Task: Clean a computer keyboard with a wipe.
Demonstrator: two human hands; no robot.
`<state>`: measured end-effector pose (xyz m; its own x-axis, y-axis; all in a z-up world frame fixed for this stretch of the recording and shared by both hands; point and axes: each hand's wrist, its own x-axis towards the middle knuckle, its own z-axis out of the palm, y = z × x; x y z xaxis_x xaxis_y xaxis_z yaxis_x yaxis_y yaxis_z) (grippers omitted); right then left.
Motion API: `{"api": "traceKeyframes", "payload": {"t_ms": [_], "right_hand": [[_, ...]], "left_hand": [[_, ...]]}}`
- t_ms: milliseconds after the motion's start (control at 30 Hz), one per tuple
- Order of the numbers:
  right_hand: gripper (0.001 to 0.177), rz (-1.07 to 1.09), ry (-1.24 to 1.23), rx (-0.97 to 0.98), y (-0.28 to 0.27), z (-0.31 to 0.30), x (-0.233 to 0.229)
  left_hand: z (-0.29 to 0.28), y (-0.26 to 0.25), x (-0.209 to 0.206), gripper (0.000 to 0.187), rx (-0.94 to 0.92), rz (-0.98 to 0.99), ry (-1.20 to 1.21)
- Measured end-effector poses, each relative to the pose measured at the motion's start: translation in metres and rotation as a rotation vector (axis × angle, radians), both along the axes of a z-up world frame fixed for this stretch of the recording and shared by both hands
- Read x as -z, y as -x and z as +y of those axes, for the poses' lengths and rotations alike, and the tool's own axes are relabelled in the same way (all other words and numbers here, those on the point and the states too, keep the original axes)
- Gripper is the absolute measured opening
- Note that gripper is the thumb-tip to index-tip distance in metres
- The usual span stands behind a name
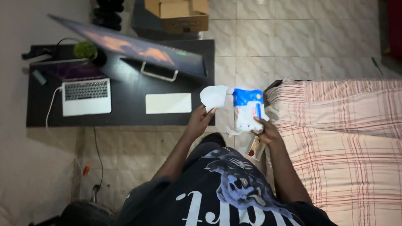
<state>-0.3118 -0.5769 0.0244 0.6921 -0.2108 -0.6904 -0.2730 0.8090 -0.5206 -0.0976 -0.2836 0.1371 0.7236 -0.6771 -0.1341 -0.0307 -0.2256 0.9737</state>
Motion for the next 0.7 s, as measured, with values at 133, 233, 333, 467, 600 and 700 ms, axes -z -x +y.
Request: {"api": "traceKeyframes", "payload": {"t_ms": [133,233,333,467,600,700], "right_hand": [[0.042,0.057,0.106,0.061,-0.032,-0.058,-0.019],[0.045,-0.146,0.114,0.109,-0.073,-0.099,-0.037],[0.053,-0.171,0.069,0.125,-0.122,-0.139,-0.067],[0.055,-0.171,0.042,0.089,-0.181,-0.206,-0.067],[0.053,-0.192,-0.001,0.029,-0.23,-0.277,-0.047],[0.053,-0.14,0.081,-0.008,-0.277,-0.306,-0.071]], "left_hand": [[-0.063,-0.027,-0.032,0.025,0.012,-0.059,0.232],[-0.113,-0.051,-0.029,0.024,0.015,-0.162,0.266],[-0.163,-0.074,-0.03,0.024,-0.028,-0.148,0.267],[-0.224,-0.125,-0.035,0.026,-0.163,-0.206,0.267],[-0.278,-0.184,-0.026,0.029,-0.289,-0.048,0.268],[-0.303,-0.225,-0.043,0.026,-0.345,-0.103,0.284]]}}
